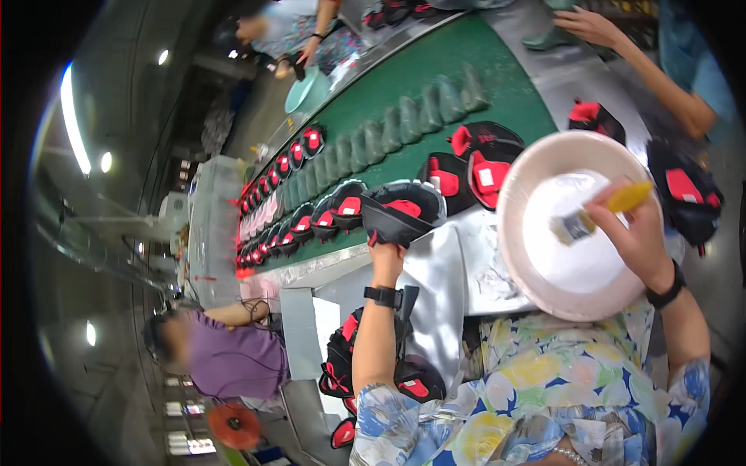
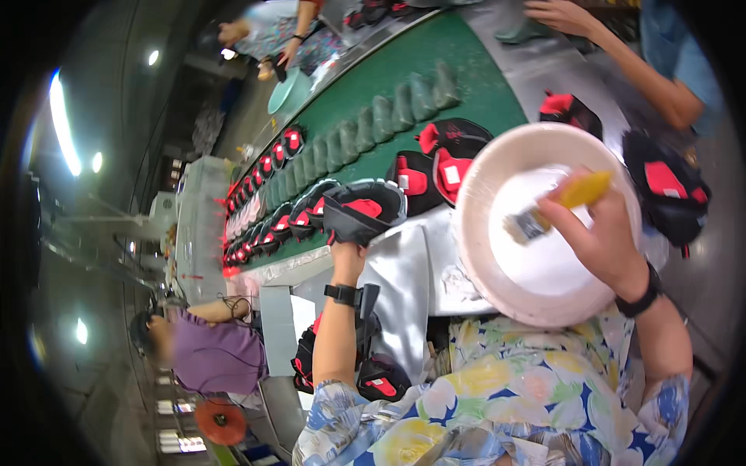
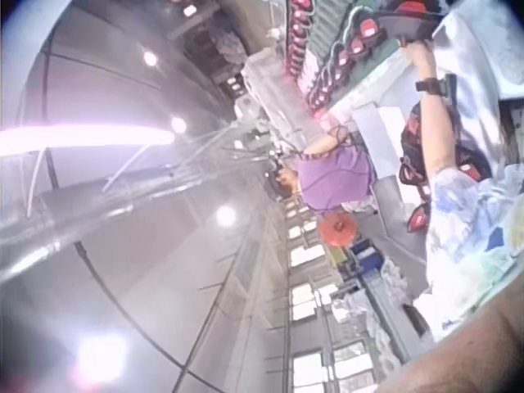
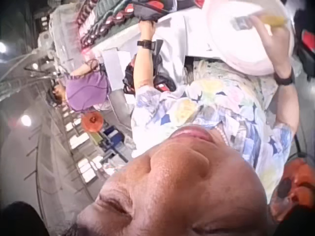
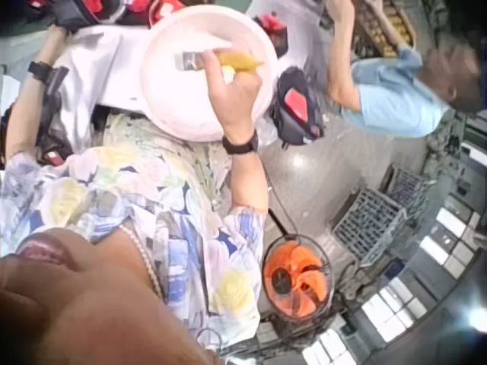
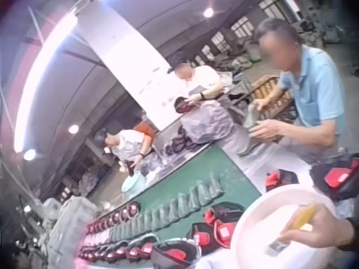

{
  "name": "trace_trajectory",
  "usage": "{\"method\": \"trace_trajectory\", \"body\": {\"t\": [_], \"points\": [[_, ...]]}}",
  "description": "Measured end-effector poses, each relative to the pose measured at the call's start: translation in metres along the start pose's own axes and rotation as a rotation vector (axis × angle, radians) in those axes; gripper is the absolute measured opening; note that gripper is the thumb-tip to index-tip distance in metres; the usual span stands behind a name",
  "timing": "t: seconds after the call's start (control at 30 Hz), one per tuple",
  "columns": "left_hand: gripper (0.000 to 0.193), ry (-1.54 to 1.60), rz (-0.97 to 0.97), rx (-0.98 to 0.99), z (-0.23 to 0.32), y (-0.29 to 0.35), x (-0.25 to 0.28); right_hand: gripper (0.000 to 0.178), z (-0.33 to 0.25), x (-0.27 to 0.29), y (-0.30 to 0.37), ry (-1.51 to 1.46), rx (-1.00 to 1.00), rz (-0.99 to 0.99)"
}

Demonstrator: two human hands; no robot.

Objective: Applying glue to the interior of shoe soles using a brush.

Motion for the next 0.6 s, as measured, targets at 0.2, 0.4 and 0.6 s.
{"method": "trace_trajectory", "body": {"t": [0.2,0.4,0.6], "points": [[0.026,0.773,0.175,0.308,-0.032,-0.057,-0.003,0.009,0.046,-0.012,-0.007,-0.014,-0.214,-0.064],[0.031,-0.351,0.628,0.228,-0.061,-0.095,0.1,0.011,0.057,-0.015,-0.015,0.035,-0.315,-0.061],[0.095,-0.797,-0.029,-0.159,-0.021,-0.135,-0.07,0.018,0.088,-0.054,-0.034,0.408,-0.372,-0.335]]}}
Point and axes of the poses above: each hand's wrist, its own y-axis away from the middle knuckle, its own x-axis out of the back of the hand, z = x × y, the point moved 10 cm from there along -y, towards the middle knuckle, and after that the axes turned 5 degrees about -x, right-handed, at the moved point
